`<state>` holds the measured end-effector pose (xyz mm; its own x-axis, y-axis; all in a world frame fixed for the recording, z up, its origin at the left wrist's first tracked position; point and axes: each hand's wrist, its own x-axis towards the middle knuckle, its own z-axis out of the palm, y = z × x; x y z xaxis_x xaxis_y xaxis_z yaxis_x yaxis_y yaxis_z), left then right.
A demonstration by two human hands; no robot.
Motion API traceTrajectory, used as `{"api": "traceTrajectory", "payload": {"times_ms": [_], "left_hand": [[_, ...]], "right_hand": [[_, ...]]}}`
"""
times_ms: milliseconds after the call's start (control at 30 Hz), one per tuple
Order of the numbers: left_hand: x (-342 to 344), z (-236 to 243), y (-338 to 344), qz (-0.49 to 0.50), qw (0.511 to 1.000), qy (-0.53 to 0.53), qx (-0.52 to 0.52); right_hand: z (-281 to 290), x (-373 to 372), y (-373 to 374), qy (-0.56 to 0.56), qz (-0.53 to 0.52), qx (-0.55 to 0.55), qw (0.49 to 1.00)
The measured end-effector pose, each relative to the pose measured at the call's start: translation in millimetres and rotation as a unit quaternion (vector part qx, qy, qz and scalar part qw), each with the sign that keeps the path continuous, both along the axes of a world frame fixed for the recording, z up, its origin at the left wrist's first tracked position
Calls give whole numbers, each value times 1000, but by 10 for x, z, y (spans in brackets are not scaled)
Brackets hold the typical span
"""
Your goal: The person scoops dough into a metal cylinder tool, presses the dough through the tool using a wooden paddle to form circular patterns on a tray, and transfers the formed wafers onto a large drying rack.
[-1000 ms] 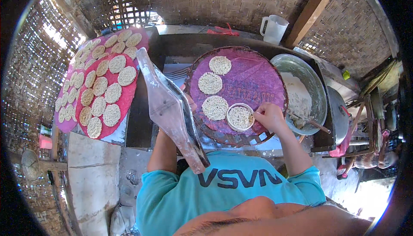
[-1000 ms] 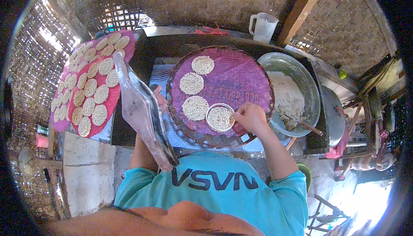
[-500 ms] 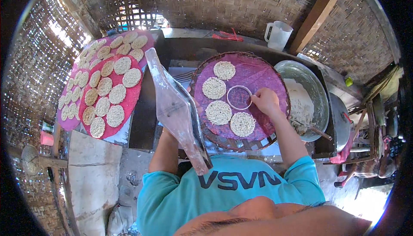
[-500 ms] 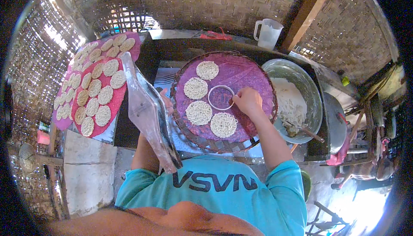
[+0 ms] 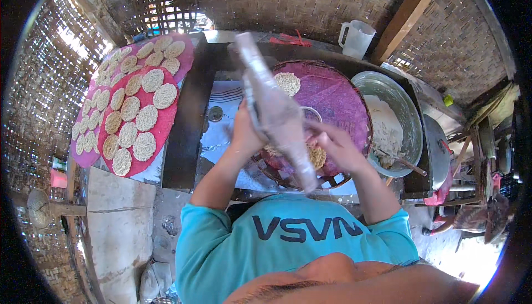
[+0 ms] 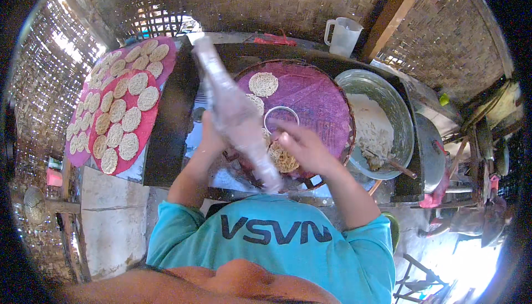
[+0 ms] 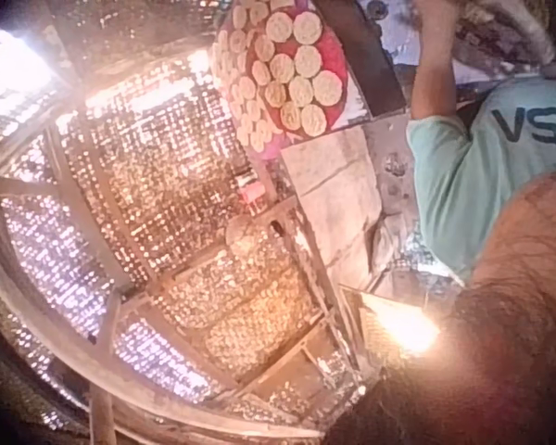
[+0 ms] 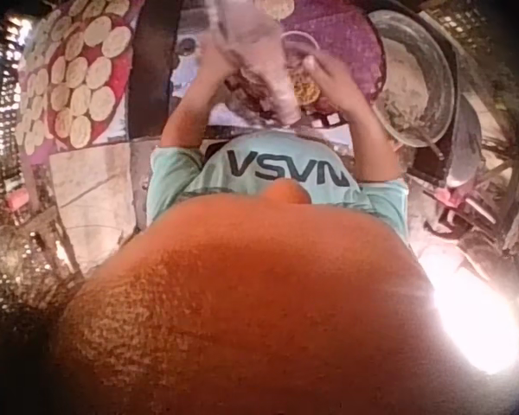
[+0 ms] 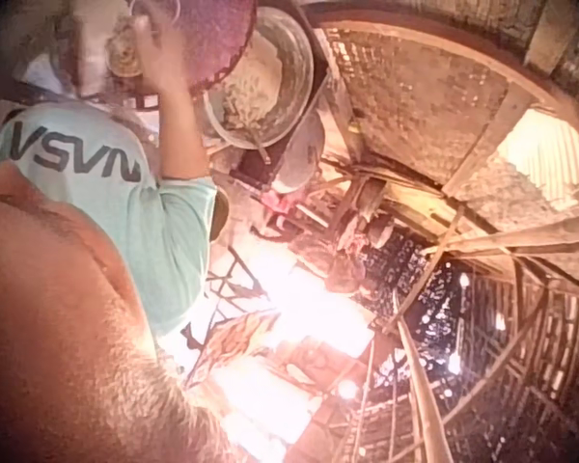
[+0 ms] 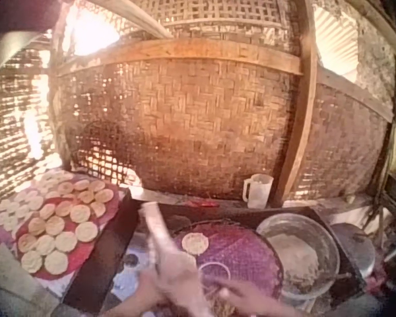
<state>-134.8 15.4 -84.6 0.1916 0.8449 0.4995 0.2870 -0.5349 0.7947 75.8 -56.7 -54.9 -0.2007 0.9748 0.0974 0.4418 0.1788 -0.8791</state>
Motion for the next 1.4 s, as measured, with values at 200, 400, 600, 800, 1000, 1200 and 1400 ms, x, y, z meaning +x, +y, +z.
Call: {"api": "traceTrajectory", "payload": {"times_ms": [200, 400, 600, 800, 1000, 1200, 1400], "left_hand": [[347, 381, 405, -352, 918, -152, -101], [656, 463, 982, -386, 598, -583, -392], [962, 40, 1092, -338, 601, -612, -386], [819, -31, 975, -286, 599, -619, -420], [625, 93, 1137, -308, 618, -611, -388], [722, 158, 1207, -290, 639, -603, -380], [817, 154, 1151, -324, 637, -594, -369]], "right_hand": [[63, 239, -148, 249, -56, -215, 943], [161, 518, -115, 229, -100, -314, 916], [113, 775, 26, 32, -140, -225, 964], [-52, 731, -12, -13, -99, -238, 966], [-297, 509, 138, -61, -141, -93, 984], [-361, 552, 215, -168, -194, 28, 966], [-257, 646, 160, -134, -204, -88, 966]]}}
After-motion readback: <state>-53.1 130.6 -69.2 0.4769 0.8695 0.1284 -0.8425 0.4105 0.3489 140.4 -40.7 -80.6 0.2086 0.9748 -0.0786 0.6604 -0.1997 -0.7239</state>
